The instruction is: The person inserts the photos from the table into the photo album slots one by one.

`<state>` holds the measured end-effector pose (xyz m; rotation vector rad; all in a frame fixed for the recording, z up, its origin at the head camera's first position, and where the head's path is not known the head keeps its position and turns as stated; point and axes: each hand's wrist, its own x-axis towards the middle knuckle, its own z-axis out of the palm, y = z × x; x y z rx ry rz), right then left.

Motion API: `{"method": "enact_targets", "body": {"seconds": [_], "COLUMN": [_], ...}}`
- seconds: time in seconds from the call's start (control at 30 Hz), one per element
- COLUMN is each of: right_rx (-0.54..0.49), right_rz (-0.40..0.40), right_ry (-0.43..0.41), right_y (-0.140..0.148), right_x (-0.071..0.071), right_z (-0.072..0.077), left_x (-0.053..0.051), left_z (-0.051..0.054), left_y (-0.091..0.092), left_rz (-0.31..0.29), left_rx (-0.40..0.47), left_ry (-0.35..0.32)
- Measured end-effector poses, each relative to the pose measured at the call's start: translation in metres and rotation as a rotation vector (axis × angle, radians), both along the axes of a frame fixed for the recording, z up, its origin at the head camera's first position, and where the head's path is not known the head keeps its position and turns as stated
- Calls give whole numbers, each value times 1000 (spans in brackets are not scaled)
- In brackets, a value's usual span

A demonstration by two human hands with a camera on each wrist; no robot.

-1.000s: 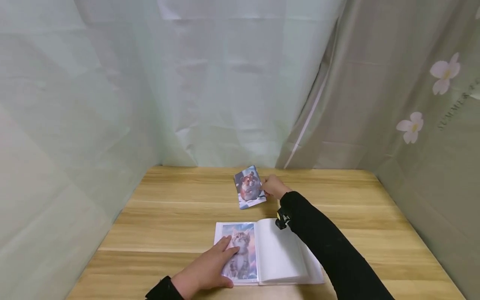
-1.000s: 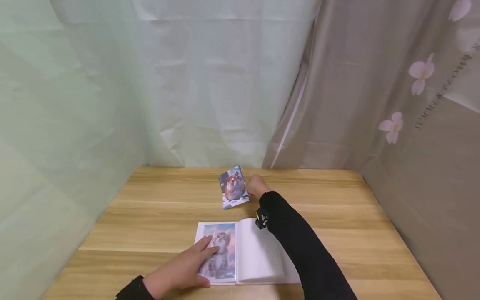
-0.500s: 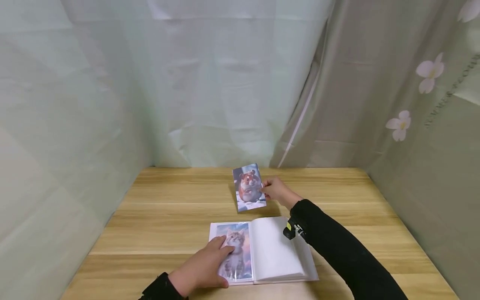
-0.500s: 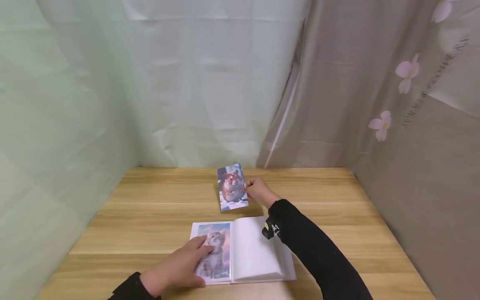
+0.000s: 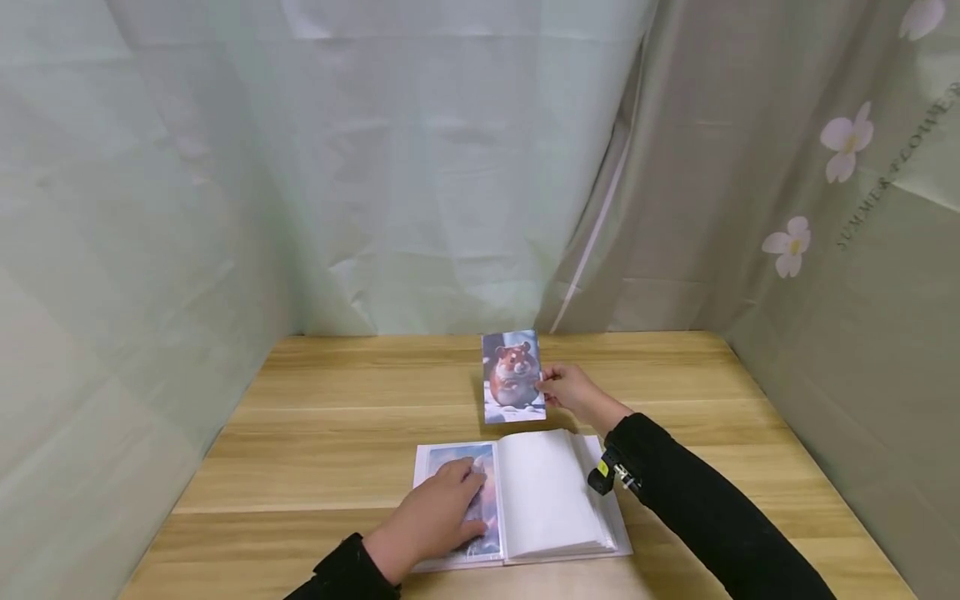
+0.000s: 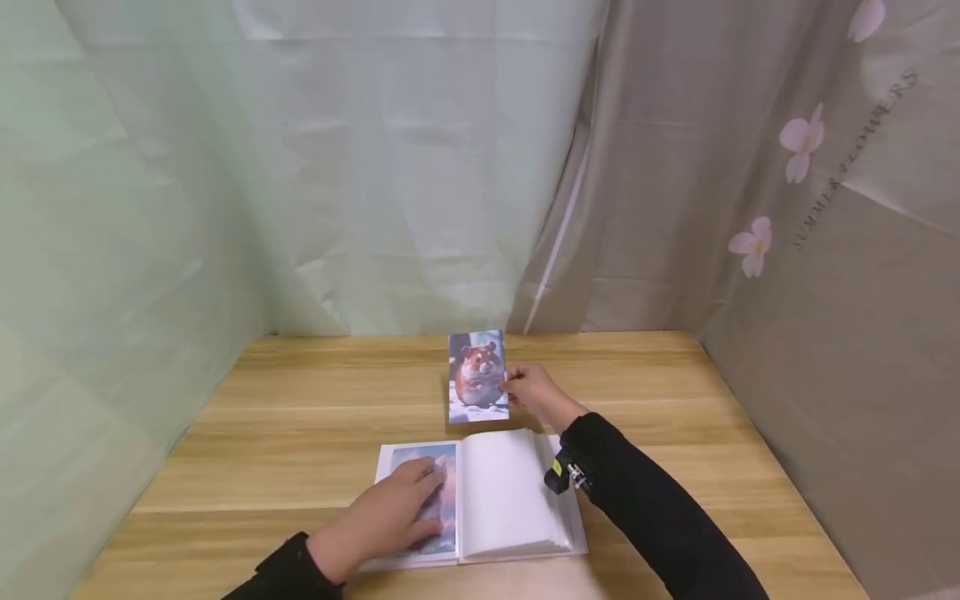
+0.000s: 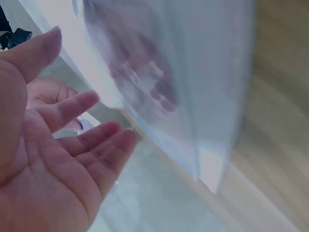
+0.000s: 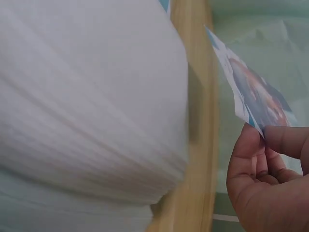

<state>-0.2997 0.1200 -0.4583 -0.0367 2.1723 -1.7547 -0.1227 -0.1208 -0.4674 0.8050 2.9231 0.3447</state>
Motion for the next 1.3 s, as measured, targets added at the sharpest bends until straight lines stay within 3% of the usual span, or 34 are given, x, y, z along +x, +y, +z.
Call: {"method": "enact_targets", "body": {"seconds": [0.33, 0.5, 0.7, 1.3], "right_rx": [-115, -185, -254, -253], "right_rz": [-18, -65, -102, -111], "right_ry": [-35, -38, -91, -168], "right_y": [3, 3, 1, 0], "right_x": [8, 11, 10, 6], "right_z": [-12, -16, -21, -30], "left_x": [-15, -21, -25, -23], "left_z": [-10, -16, -20, -16], "left_y": [41, 53, 59, 61], "left_rz": [-113, -109, -100, -87], "left_rx": [-20, -3, -24, -46], "left_ry": [19, 43, -11, 0]}}
